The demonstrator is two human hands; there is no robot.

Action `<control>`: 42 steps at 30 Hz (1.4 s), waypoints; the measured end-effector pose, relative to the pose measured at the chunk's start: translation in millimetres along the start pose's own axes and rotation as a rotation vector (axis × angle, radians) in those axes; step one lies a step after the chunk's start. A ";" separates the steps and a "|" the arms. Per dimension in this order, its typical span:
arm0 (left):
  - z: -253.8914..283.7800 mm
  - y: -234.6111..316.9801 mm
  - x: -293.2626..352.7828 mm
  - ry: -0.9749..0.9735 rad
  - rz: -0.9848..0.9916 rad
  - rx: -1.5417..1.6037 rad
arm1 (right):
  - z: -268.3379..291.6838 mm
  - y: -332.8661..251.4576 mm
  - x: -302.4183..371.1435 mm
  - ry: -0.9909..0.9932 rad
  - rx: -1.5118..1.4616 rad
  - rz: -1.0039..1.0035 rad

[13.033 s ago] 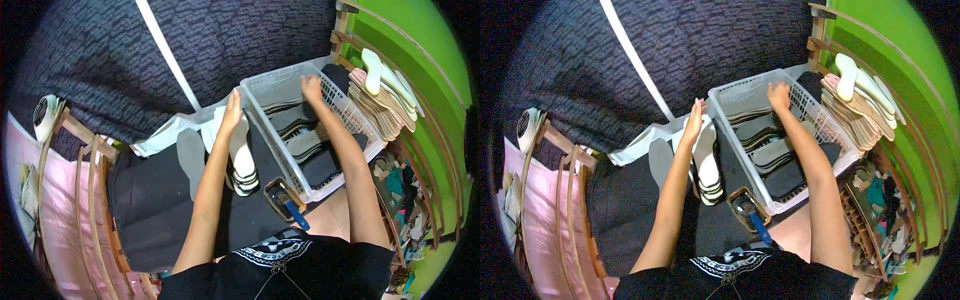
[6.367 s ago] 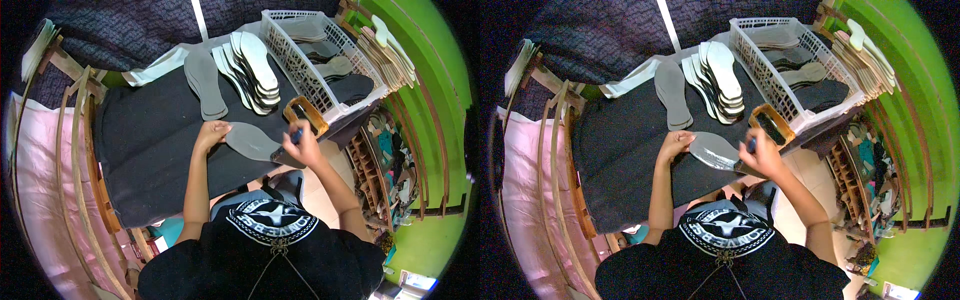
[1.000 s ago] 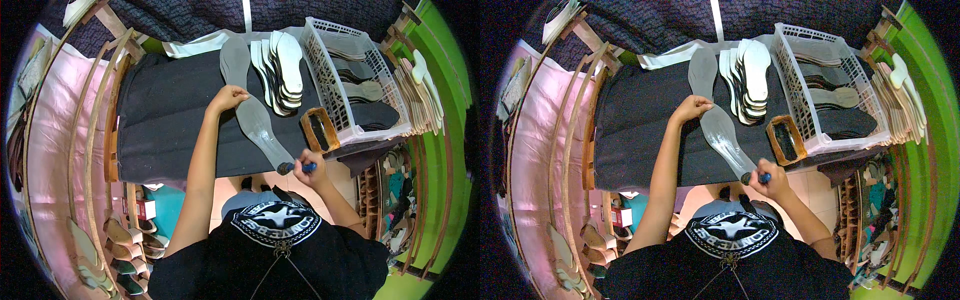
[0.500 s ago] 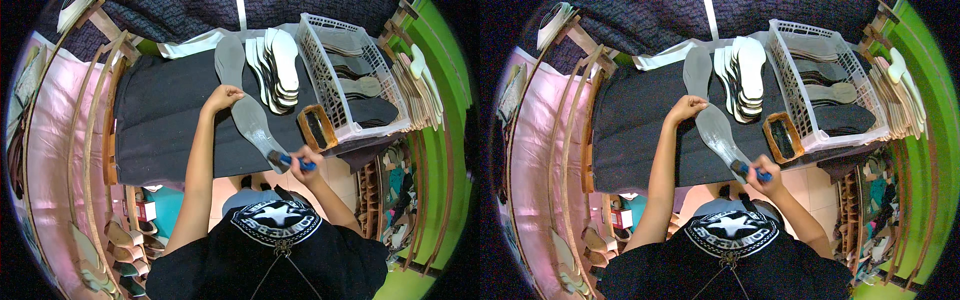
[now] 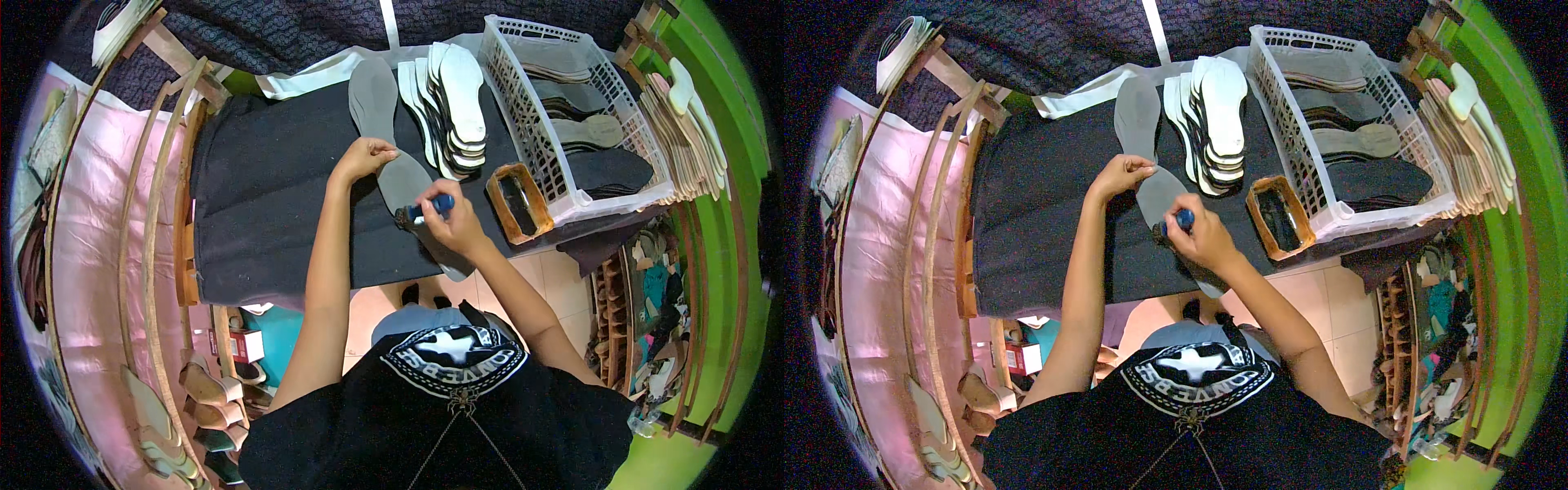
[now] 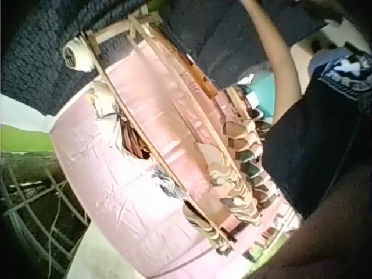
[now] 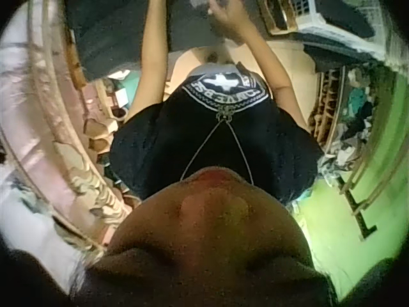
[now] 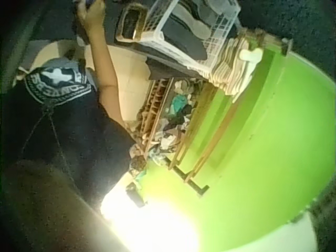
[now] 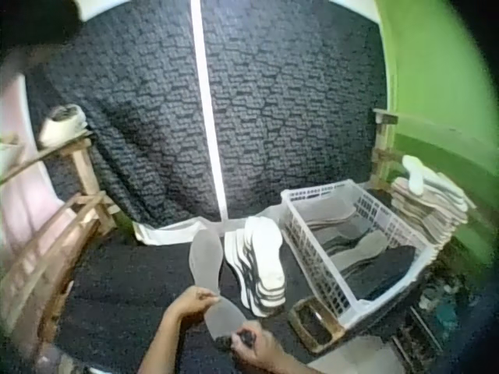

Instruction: The person applies adhesive onto shoe insoles using a brush and handles the insoles on the work table.

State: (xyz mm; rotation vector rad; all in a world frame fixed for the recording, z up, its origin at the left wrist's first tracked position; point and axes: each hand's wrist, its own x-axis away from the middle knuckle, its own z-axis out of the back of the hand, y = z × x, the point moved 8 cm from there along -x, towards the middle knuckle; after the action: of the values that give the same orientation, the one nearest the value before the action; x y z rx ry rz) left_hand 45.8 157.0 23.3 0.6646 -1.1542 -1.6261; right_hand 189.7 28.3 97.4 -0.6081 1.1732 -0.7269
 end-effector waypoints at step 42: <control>-1.6 5.3 4.1 -0.024 0.025 0.056 | 16.2 -11.1 0.3 0.162 0.317 0.186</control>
State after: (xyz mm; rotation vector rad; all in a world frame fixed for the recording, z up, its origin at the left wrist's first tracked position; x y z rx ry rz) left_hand 47.9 152.3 27.9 0.6660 -1.2247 -1.5891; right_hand 203.2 21.9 110.1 -0.1758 1.2130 -0.7928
